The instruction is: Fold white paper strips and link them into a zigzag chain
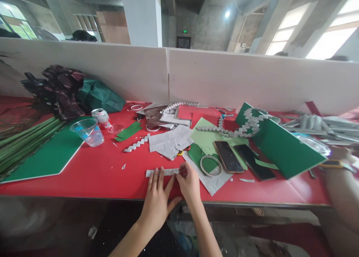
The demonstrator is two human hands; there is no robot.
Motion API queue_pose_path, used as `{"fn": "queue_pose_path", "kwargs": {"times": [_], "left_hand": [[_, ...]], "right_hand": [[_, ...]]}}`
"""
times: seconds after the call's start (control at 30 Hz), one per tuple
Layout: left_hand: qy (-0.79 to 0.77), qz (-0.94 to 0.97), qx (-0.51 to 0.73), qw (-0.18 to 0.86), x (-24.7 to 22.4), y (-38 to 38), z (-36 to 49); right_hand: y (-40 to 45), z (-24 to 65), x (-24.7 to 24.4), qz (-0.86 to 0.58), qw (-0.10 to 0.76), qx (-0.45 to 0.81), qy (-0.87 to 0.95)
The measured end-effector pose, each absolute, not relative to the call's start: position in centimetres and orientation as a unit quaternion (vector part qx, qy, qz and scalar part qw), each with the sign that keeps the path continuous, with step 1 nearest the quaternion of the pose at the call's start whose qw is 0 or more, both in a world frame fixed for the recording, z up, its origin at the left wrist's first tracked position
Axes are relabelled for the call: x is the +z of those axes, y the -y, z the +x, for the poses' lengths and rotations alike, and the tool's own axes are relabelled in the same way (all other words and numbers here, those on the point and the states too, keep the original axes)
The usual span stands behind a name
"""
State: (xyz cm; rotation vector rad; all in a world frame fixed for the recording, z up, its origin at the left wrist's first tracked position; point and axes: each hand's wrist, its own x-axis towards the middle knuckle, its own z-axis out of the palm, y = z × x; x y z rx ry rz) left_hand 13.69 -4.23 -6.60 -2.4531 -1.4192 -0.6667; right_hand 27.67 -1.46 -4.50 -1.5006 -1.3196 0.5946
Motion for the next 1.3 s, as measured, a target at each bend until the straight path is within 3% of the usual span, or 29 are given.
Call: {"fn": "queue_pose_path", "kwargs": {"times": [0.13, 0.37, 0.53, 0.7, 1.3], "left_hand": [[0.481, -0.836, -0.236, 0.12, -6.54, 4.22, 13.72], [0.479, -0.836, -0.238, 0.119, -6.47, 4.25, 13.71], [0.48, -0.836, -0.237, 0.122, -6.42, 4.31, 13.73], [0.48, -0.836, -0.238, 0.12, -6.53, 4.29, 13.75], [0.485, -0.835, -0.232, 0.112, -6.47, 4.34, 13.67]], "right_hand": [[1.69, 27.6, -4.36, -0.628, 0.524, 0.223, 0.531], [1.6, 27.47, -4.23, -0.64, 0.481, 0.233, 0.553], [1.87, 27.4, -4.49, -0.653, 0.515, 0.18, 0.526], [1.93, 27.29, -4.24, -0.637, 0.493, 0.226, 0.547], [2.02, 27.36, -4.11, -0.642, 0.501, 0.194, 0.547]]}}
